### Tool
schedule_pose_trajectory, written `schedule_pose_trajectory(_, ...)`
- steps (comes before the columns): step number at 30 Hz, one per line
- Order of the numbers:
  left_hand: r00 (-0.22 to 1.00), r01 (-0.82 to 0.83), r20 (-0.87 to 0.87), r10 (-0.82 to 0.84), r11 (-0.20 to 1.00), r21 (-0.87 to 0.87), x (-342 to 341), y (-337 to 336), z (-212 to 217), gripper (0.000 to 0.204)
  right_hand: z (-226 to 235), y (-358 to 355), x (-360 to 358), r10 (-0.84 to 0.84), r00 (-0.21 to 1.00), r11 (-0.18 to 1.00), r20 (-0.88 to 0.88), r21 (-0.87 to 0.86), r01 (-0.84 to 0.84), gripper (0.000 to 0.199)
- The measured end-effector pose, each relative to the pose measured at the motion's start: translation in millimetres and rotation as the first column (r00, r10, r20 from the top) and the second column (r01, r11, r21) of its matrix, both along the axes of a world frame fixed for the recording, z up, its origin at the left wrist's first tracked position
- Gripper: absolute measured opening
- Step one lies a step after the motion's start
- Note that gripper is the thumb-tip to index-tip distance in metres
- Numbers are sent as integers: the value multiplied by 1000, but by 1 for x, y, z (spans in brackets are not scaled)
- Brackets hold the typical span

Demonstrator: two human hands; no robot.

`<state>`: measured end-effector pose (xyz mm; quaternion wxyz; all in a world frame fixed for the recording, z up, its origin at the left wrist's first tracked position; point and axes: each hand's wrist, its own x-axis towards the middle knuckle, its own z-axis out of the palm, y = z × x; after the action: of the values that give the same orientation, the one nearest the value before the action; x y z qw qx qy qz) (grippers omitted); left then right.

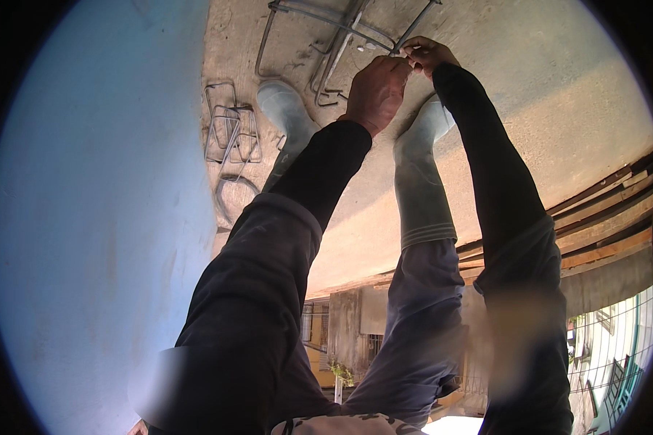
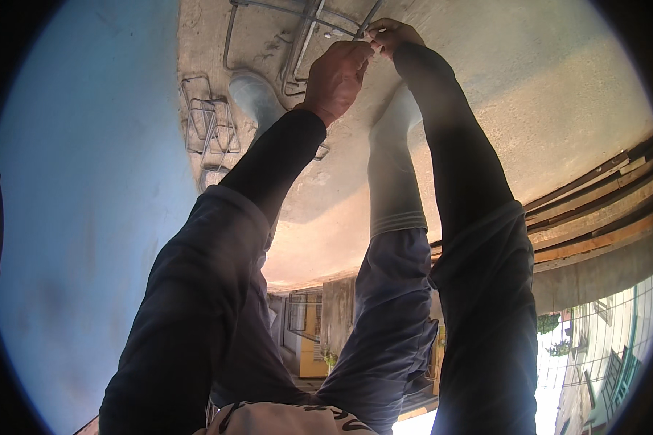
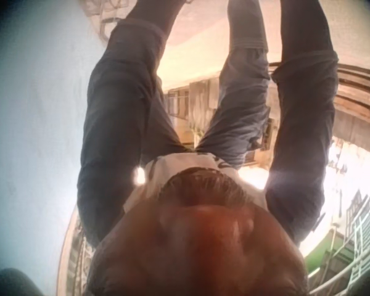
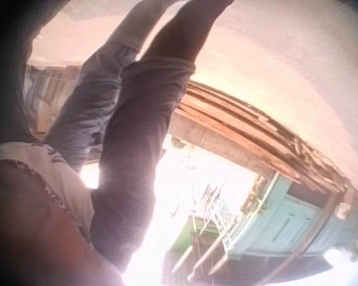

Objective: The person sits on a concrete floor and uses pliers to twist wire ties, securing a rectangular metal grid to a larger wire mesh. They repeatedly pick up ties, wrap them around the grid intersections, and twist them tight with pliers.

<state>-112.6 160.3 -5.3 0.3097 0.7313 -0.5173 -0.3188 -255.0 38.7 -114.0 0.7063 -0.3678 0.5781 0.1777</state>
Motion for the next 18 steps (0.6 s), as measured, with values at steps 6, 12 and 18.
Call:
schedule_pose_trajectory(6, 980, 172, 101, -170, 985, -7, 7, 11, -5, 18, 42, 3, 21, 147, 989, 980, -35, -132, -150, 33)
schedule_pose_trajectory(12, 973, 220, 43, -225, 971, 97, 1, 6, -3, 21, 36, 4, 13, 362, 927, 889, -102, -260, -376, 43)
schedule_pose_trajectory(18, 945, -283, -92, 313, 926, 249, 7, 31, 1, 26, 55, -6, 39, 568, 806, 731, -169, -347, -588, 43)
